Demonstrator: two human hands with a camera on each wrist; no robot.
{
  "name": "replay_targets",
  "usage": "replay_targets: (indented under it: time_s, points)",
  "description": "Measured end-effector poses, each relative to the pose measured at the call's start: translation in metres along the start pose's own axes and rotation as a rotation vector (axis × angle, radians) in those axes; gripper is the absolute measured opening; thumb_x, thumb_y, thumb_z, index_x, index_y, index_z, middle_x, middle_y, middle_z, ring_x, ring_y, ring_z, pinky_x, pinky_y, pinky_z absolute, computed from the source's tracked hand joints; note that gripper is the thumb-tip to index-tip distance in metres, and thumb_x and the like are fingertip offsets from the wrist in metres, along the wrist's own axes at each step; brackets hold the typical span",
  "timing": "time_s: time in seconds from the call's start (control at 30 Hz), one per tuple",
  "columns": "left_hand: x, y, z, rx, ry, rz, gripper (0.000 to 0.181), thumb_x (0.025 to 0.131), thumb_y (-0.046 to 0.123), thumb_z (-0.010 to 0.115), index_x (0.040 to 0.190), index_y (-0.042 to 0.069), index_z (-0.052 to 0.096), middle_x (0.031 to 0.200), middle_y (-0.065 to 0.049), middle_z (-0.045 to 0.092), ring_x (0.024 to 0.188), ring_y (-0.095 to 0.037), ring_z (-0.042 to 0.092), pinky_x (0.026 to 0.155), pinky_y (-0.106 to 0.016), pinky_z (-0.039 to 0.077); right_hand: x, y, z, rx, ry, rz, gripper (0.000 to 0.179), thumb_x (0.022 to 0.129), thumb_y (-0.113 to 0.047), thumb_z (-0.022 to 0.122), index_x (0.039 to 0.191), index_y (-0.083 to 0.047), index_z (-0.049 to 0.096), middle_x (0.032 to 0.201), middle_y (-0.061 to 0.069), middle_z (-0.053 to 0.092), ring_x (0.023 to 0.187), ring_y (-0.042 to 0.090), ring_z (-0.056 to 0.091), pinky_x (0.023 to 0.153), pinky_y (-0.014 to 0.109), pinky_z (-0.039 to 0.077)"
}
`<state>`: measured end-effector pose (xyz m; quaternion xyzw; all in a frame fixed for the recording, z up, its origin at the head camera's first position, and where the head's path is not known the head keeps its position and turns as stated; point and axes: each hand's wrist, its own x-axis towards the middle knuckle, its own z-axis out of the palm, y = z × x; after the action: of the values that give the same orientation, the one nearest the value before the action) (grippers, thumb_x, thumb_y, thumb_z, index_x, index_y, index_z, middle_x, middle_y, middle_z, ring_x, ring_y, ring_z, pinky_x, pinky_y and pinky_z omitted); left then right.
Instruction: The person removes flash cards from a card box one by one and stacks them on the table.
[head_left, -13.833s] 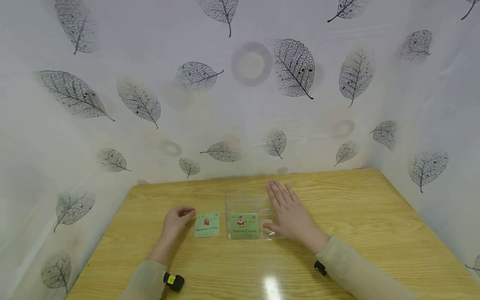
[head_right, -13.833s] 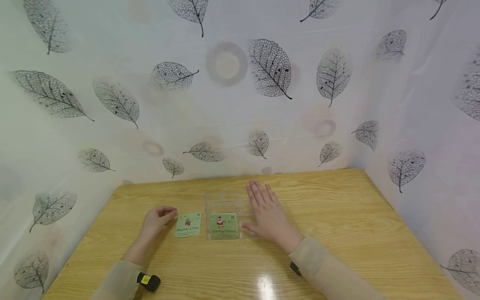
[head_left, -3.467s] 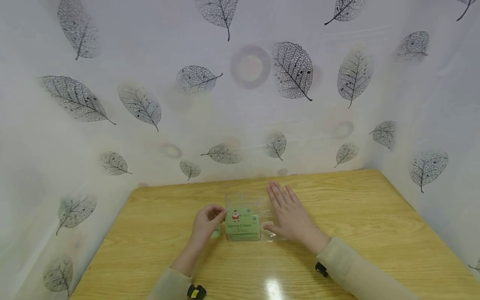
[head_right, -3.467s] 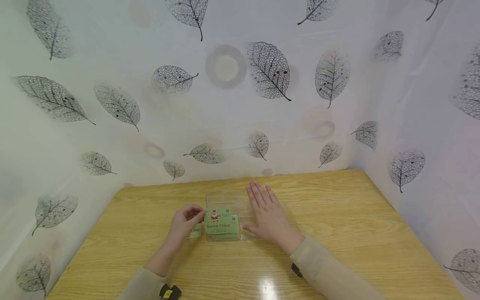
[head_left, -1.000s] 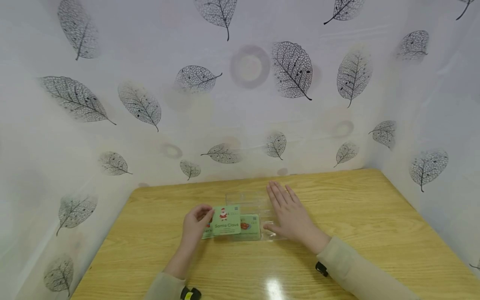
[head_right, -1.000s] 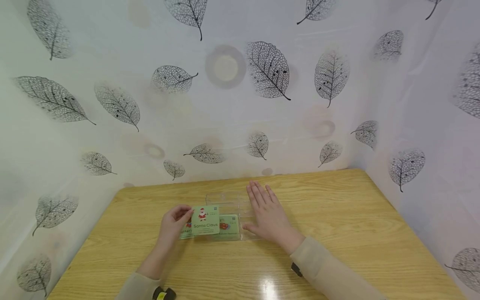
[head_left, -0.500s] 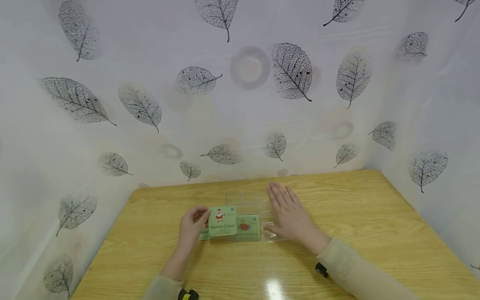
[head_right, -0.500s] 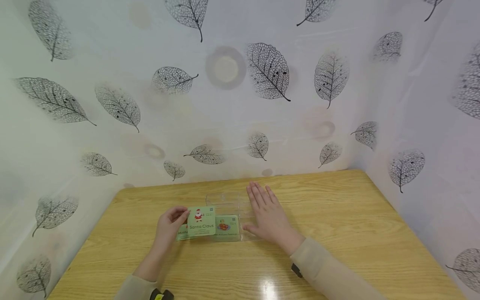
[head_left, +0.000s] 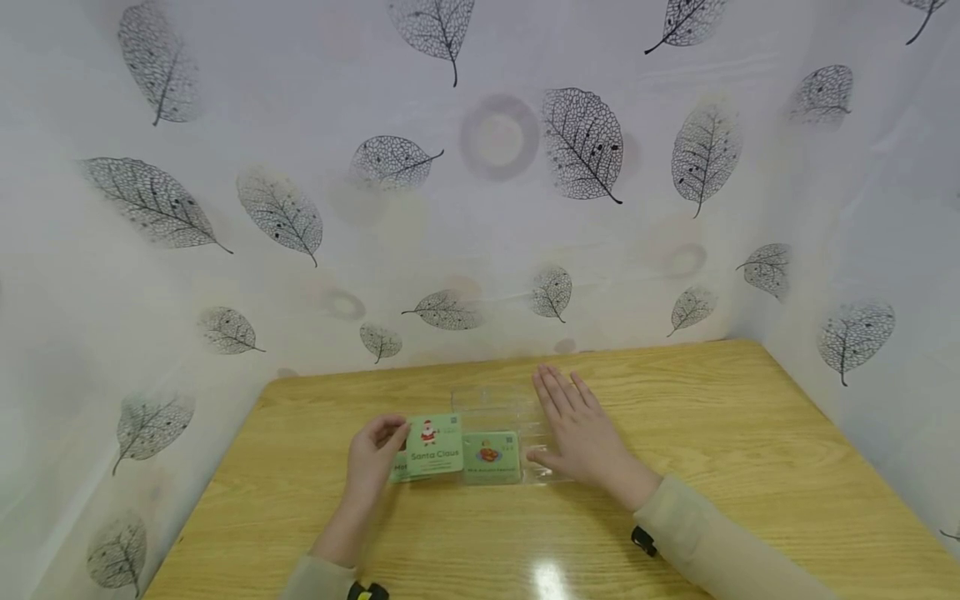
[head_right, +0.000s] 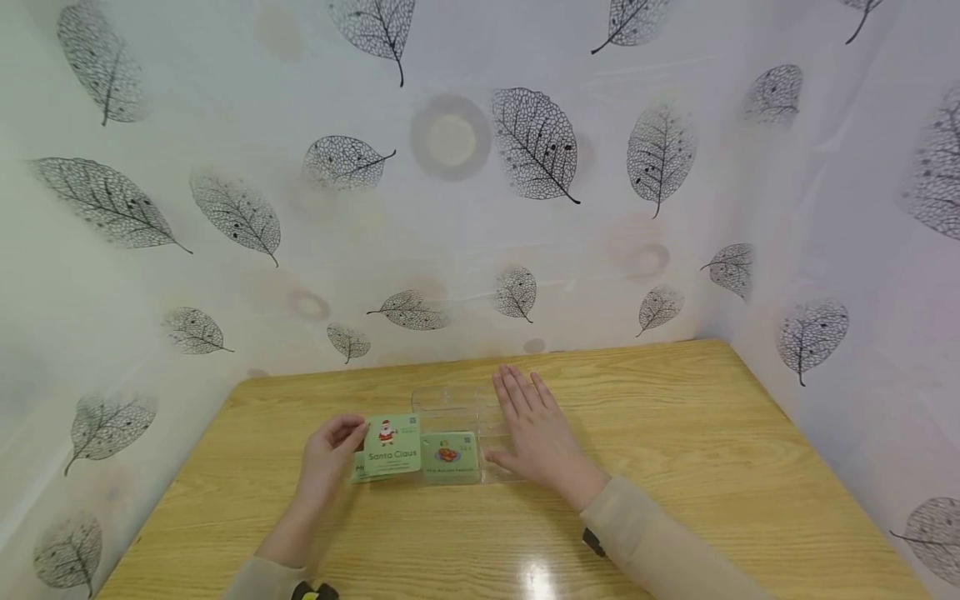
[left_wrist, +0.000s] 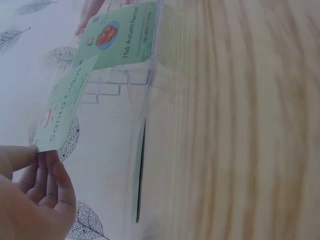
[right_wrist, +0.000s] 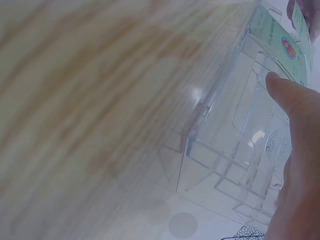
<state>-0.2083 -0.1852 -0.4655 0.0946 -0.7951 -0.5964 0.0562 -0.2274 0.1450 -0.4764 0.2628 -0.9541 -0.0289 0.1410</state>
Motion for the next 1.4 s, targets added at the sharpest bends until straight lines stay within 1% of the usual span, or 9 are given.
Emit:
replay_targets:
  time_s: [0.2, 0.4, 0.63, 0.73, 0.83, 1.0, 1.2, 1.4]
  points:
    - [-0.001, -0.001, -0.007, 0.0, 0.005, 0.002, 0.021, 0.103, 0.006, 0.067, 0.12, -0.006, 0.068, 0.111, -0.016, 0.077, 0.086, -0.004, 0.067, 0.078, -0.015, 0.057, 0.0, 0.0, 0.0, 0.003, 0.0, 0.002, 0.118, 0.092, -0.078, 0.06, 0.167, 0.002, 0.016, 0.177, 0.021, 0.015, 0.165, 0.038, 0.018, 0.135, 0.055, 0.016]
    - [0.001, -0.004, -0.014, 0.015, 0.014, -0.013, 0.022, 0.105, 0.007, 0.066, 0.123, -0.004, 0.068, 0.111, -0.012, 0.077, 0.086, -0.002, 0.067, 0.08, -0.015, 0.057, 0.0, 0.0, 0.0, 0.012, 0.009, 0.001, 0.118, 0.091, -0.077, 0.062, 0.167, 0.003, 0.019, 0.176, 0.022, 0.017, 0.164, 0.039, 0.019, 0.134, 0.056, 0.017]
    - [0.006, -0.007, -0.024, 0.012, 0.015, -0.017, 0.028, 0.106, 0.01, 0.065, 0.127, -0.007, 0.065, 0.117, -0.017, 0.077, 0.086, 0.001, 0.066, 0.078, -0.012, 0.057, 0.001, -0.001, 0.0, 0.012, -0.001, 0.0, 0.118, 0.092, -0.077, 0.06, 0.167, 0.003, 0.018, 0.176, 0.022, 0.016, 0.164, 0.039, 0.018, 0.135, 0.055, 0.014]
    - [0.008, -0.008, -0.027, 0.013, 0.019, -0.026, 0.028, 0.106, 0.01, 0.065, 0.128, -0.008, 0.065, 0.115, -0.015, 0.077, 0.084, 0.003, 0.066, 0.078, -0.011, 0.057, 0.001, 0.0, -0.001, 0.016, -0.009, 0.001, 0.118, 0.092, -0.077, 0.059, 0.167, 0.003, 0.017, 0.177, 0.021, 0.015, 0.165, 0.038, 0.016, 0.135, 0.055, 0.013]
    - [0.009, -0.01, -0.029, 0.013, 0.027, -0.02, 0.027, 0.106, 0.008, 0.065, 0.127, -0.009, 0.065, 0.113, -0.014, 0.078, 0.082, 0.005, 0.066, 0.077, -0.012, 0.057, 0.001, -0.001, -0.001, 0.016, -0.013, 0.0, 0.117, 0.093, -0.077, 0.059, 0.167, 0.003, 0.016, 0.177, 0.021, 0.014, 0.165, 0.038, 0.015, 0.135, 0.055, 0.013]
    - [0.012, -0.013, -0.033, 0.01, 0.029, -0.018, 0.026, 0.106, 0.007, 0.064, 0.126, -0.009, 0.065, 0.111, -0.013, 0.078, 0.082, 0.005, 0.066, 0.079, -0.012, 0.058, 0.001, 0.0, 0.0, 0.012, -0.009, -0.001, 0.118, 0.092, -0.077, 0.059, 0.167, 0.003, 0.017, 0.177, 0.021, 0.014, 0.165, 0.039, 0.017, 0.135, 0.055, 0.014]
    - [0.015, -0.015, -0.034, 0.029, 0.024, -0.019, 0.025, 0.106, 0.007, 0.064, 0.125, -0.009, 0.065, 0.108, -0.011, 0.078, 0.081, 0.004, 0.066, 0.078, -0.013, 0.058, 0.0, 0.0, 0.001, 0.006, -0.008, -0.002, 0.117, 0.092, -0.077, 0.059, 0.167, 0.003, 0.018, 0.177, 0.021, 0.015, 0.164, 0.04, 0.02, 0.135, 0.056, 0.015]
    - [0.016, -0.019, -0.033, 0.047, 0.019, -0.033, 0.022, 0.104, 0.004, 0.064, 0.122, -0.01, 0.066, 0.1, -0.007, 0.077, 0.08, 0.002, 0.065, 0.076, -0.013, 0.058, 0.001, 0.0, 0.0, 0.005, -0.003, -0.004, 0.118, 0.092, -0.078, 0.059, 0.167, 0.003, 0.018, 0.176, 0.022, 0.017, 0.164, 0.039, 0.019, 0.135, 0.055, 0.015]
